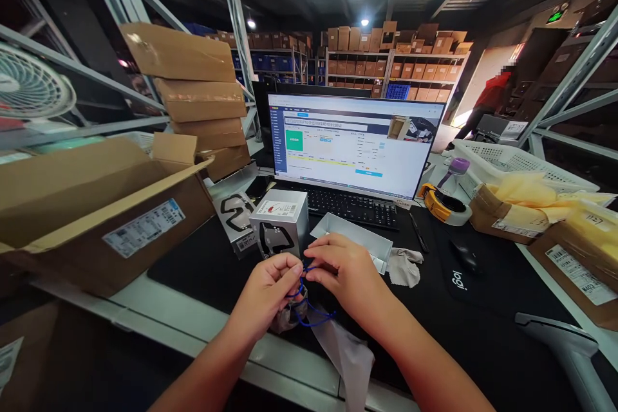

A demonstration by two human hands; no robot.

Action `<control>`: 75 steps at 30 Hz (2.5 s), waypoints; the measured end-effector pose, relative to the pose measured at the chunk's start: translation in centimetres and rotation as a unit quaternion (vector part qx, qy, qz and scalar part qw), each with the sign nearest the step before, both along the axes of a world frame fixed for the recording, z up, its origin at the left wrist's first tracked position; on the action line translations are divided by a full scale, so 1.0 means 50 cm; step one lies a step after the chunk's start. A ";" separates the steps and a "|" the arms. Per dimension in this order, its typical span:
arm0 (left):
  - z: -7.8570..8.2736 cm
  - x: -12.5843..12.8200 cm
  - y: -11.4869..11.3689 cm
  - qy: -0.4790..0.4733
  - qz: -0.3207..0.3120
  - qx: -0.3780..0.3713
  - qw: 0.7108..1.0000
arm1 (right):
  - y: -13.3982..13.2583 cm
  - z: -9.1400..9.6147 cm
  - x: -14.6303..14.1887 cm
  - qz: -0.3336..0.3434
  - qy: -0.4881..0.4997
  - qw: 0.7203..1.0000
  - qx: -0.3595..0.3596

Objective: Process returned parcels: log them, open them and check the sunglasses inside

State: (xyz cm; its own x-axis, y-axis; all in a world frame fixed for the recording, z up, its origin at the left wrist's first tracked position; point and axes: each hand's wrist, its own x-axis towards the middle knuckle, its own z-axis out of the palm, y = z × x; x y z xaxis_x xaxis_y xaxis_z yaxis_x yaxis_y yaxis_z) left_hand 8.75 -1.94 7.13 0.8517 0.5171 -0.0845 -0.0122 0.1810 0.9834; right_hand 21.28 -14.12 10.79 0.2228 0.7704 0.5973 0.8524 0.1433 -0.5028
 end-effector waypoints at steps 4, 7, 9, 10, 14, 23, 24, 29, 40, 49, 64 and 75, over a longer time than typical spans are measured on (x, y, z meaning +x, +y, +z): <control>0.000 0.000 -0.001 0.003 -0.006 -0.001 1.000 | 0.000 -0.005 0.003 -0.002 -0.042 0.999 0.015; -0.004 -0.001 0.001 0.001 -0.012 0.019 1.000 | 0.000 -0.006 0.003 0.003 -0.053 0.998 0.022; -0.009 -0.002 0.004 -0.003 -0.020 0.033 0.999 | 0.000 -0.004 0.003 0.011 -0.059 0.998 0.026; -0.011 -0.003 0.005 -0.006 -0.028 0.038 0.999 | 0.000 -0.003 0.002 0.014 -0.061 0.998 0.027; -0.009 -0.007 0.010 -0.035 -0.053 0.058 0.996 | -0.003 -0.001 -0.002 0.005 -0.072 0.997 0.013; 0.010 -0.017 0.011 -0.035 -0.125 0.056 0.990 | -0.005 0.004 -0.002 -0.009 -0.071 0.994 0.079; 0.008 -0.018 0.012 -0.039 -0.110 0.067 0.991 | -0.005 0.006 -0.002 -0.016 -0.062 0.995 0.082; -0.005 -0.025 0.026 -0.060 -0.058 0.100 0.992 | 0.000 0.012 -0.004 -0.063 -0.019 0.994 0.092; -0.036 -0.016 0.046 -0.158 -0.026 -0.009 0.987 | 0.018 -0.018 -0.001 -0.011 -0.143 0.985 0.096; -0.015 -0.030 0.102 -0.037 -0.265 0.009 0.964 | 0.018 -0.013 -0.013 0.061 -0.361 0.930 -0.042; 0.015 -0.034 0.139 0.022 -0.319 0.150 0.936 | 0.029 -0.032 -0.011 0.092 -0.197 0.969 -0.121; -0.039 -0.023 0.073 -0.059 -0.027 0.410 0.910 | 0.049 -0.049 -0.010 0.024 0.342 0.923 -0.173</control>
State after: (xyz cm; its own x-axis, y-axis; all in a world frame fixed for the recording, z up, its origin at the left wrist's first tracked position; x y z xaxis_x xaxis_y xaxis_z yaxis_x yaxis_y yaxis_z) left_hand 7.62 1.71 5.17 0.8563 0.3219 0.4038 -0.1393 -0.6090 0.7808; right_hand 20.78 -11.67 8.34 0.4180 0.9073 0.0460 0.3144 -0.0969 -0.9443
